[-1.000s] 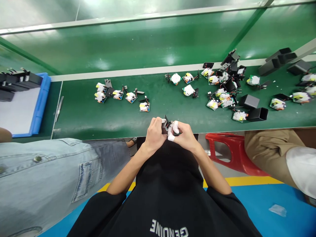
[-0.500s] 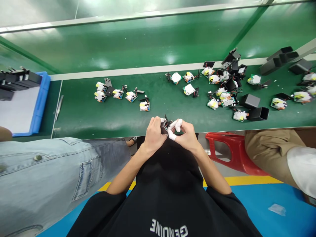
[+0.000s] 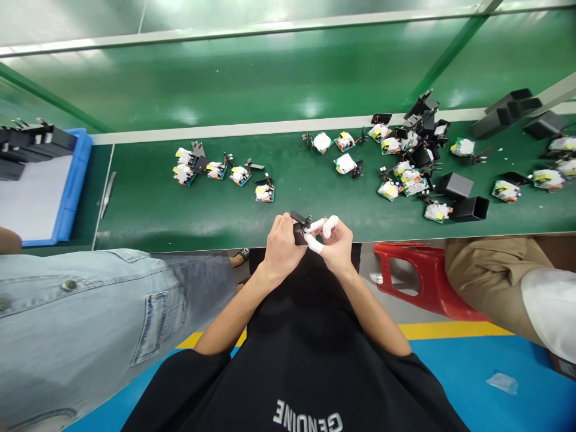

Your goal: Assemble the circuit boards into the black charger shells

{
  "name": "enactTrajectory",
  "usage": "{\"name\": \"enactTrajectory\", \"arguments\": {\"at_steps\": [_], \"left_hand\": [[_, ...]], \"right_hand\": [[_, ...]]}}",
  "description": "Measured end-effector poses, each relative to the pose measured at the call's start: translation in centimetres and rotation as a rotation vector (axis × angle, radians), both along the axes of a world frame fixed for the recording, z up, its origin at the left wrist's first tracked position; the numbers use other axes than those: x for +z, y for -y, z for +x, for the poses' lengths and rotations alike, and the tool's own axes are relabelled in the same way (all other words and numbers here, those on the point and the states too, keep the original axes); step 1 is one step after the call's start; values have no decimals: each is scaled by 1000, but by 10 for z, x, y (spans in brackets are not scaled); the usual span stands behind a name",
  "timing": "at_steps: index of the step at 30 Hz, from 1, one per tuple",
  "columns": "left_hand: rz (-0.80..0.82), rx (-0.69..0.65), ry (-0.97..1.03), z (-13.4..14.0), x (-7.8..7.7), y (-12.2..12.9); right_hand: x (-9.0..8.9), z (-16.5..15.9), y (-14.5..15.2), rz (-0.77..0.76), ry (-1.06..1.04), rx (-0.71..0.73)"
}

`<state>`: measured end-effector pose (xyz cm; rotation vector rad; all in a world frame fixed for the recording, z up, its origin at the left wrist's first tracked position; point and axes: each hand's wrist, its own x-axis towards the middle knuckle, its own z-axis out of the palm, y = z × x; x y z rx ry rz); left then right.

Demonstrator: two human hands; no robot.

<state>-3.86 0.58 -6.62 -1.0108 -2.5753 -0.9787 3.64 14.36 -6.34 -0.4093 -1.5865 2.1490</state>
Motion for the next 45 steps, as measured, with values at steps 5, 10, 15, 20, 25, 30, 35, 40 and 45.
{"name": "enactTrajectory", "arguments": {"at_steps": [5,10,15,20,25,30,35,40,45], "left_hand": [[-46,-32,15,2,-3,3],[-104,-78,-31,2,-5,6],[-138,-96,-65,3,-5,6],[-185,-119,-93,3,-2,5],[-202,-148,-96,4,4,4],[-204,-174,-65,3,6,3],[-181,-180,-47,1,4,3],[-183,-168,-61,0,3,-2],[-154,-177,-36,2,2,-3]], "right_hand": [[-1,1,-7,20,44,100],[8,1,-15,56,99,196],[18,1,-23,174,148,250],[26,2,-32,317,187,320],[20,2,-35,285,142,336],[9,3,-35,251,119,306],[7,3,-35,225,83,296],[10,4,-35,242,79,283],[12,4,-37,252,85,283]]}}
